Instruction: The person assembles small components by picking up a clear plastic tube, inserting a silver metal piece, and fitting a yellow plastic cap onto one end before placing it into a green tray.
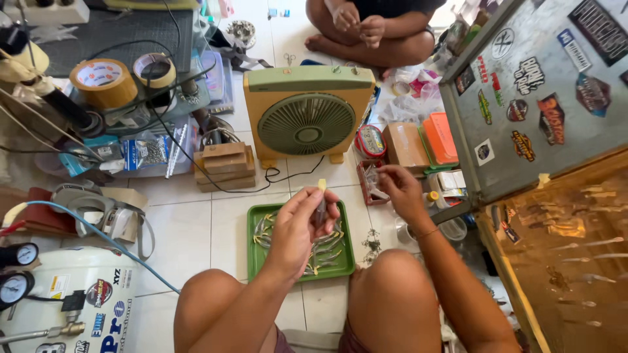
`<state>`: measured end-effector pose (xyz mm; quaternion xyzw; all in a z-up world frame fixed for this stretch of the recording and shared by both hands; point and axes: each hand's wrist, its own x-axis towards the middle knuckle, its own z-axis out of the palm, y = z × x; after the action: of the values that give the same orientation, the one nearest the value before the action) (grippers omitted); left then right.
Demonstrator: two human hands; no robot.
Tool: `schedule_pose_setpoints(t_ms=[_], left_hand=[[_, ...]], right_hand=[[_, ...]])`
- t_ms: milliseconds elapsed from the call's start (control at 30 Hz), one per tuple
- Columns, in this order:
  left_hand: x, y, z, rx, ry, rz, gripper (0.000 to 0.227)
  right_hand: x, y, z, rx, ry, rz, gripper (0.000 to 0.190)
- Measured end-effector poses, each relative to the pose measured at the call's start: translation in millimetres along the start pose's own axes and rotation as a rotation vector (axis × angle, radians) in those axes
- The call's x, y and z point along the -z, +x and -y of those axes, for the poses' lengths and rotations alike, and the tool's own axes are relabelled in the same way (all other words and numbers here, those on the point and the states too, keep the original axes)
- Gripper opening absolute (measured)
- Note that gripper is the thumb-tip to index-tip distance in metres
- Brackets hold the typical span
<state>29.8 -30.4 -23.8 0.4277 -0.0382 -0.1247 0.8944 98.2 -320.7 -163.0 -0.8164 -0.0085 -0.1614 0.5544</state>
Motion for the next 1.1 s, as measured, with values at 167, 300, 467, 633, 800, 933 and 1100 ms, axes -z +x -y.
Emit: schedule_pose_setpoints(t_ms=[167,300,467,633,800,933,1100], left_hand=[[8,-2,3,-0.05,0.048,-0.041,0.02],[20,-1,14,-0.104,0.109,-0.011,0.019],[21,-12,22,-0.115,0.119,0.015,0.016],[27,-18,14,-0.147,0.068,0.006,0.015],[29,-18,15,-0.124,0.046,0.015,0.013],[25,-19,12,-0.111,0.036,0.026,0.013],[20,-19,9,-0.1,0.045,0.033,0.014]], right_hand=[[2,3,203,0.419,-0.113,0.069,0.014],[-21,-23,261,0.534,-0.147,0.137,0.017],[-58,-63,219,0.465,-0.007,-0.073,0.019],[-64,-69,223,0.458,-0.028,-0.038,0.019],[-66,-66,222,0.521,0.054,-0.014,0.016],[-65,-63,221,0.536,0.054,0.016,0.016],[-61,-60,220,0.52,0.06,0.035,0.015]])
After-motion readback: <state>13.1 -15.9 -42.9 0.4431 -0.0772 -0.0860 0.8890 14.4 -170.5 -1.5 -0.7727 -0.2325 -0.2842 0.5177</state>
